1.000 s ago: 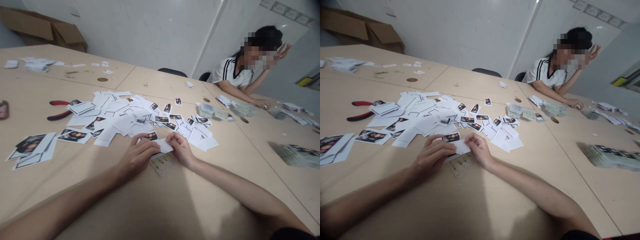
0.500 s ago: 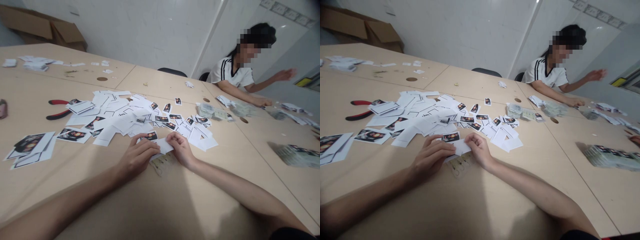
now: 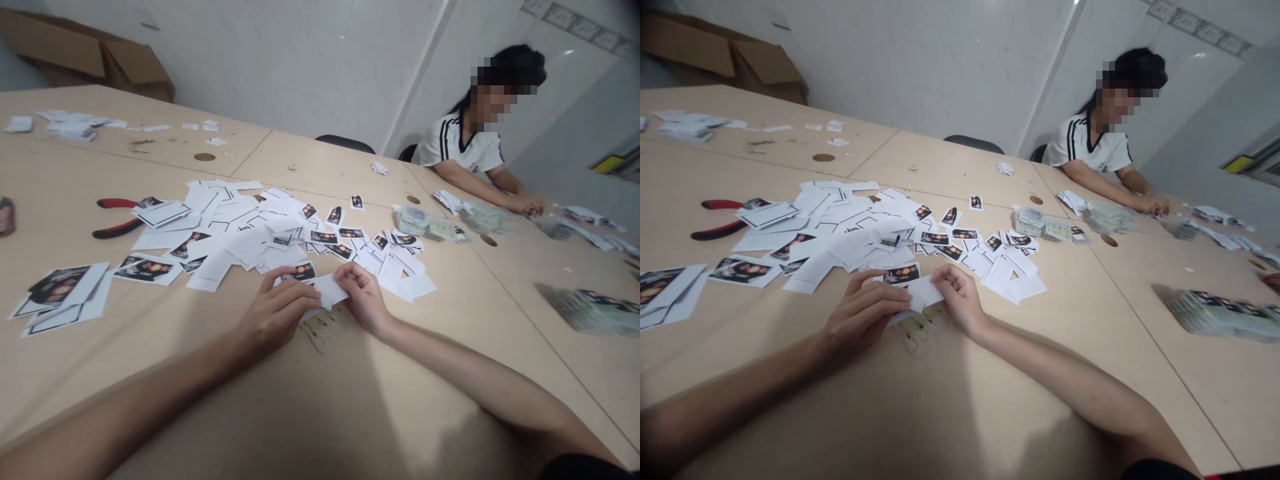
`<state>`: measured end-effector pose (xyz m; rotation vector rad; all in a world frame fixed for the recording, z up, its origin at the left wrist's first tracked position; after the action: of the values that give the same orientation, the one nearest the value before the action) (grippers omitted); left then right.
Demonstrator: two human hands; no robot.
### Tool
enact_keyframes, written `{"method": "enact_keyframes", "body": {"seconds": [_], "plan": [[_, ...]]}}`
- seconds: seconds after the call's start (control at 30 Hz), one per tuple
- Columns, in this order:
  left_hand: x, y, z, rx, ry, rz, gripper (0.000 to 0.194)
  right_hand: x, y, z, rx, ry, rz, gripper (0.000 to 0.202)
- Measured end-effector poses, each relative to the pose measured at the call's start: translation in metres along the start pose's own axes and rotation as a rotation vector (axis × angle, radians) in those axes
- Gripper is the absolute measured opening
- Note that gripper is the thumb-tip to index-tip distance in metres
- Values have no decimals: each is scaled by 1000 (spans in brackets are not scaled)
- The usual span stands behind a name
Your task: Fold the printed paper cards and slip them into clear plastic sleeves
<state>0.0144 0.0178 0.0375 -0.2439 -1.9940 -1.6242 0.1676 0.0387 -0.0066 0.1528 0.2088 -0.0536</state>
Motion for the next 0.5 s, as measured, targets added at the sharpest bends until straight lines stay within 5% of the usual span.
{"method": "enact_keyframes", "body": {"seconds": [0.5], "plan": [[0,2,0,-14,1,-3,16,1,2,0,-1,71,-18,4]]}}
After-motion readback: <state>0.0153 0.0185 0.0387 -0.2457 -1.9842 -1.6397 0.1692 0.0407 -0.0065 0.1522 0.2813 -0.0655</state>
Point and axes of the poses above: each hand's wrist, its own y-axis towards the middle knuckle, its own x-axis out of the back of the hand, z = x × y, the point moved 4 cm from there along y, towards the middle knuckle, and after that the axes turned 5 degrees about -z, right-handed, at the moved point
